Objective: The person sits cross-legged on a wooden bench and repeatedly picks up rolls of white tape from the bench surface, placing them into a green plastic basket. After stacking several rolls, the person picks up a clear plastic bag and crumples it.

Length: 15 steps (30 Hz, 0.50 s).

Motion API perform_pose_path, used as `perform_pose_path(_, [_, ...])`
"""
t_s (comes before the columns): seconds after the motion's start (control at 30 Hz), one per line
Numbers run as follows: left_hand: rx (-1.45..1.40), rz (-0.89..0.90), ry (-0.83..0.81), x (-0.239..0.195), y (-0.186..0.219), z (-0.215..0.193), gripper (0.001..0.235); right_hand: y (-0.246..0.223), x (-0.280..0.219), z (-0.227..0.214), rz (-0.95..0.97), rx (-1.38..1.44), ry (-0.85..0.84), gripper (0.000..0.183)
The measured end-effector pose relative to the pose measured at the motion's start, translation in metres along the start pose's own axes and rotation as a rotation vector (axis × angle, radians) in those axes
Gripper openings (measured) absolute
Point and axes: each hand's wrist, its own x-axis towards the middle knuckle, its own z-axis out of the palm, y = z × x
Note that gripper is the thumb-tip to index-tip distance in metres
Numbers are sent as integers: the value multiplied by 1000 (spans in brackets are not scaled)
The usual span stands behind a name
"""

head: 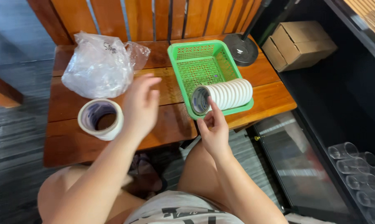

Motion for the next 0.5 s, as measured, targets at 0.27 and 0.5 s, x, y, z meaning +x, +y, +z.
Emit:
perform_pose_path(0.27, [139, -192, 320, -44, -29, -122, 29, -45, 2, 47, 3, 111, -242, 40])
perform_pose_path(0.5, [-80, -581, 410, -84, -74, -133, 36, -38, 3, 101, 6, 70, -469, 47])
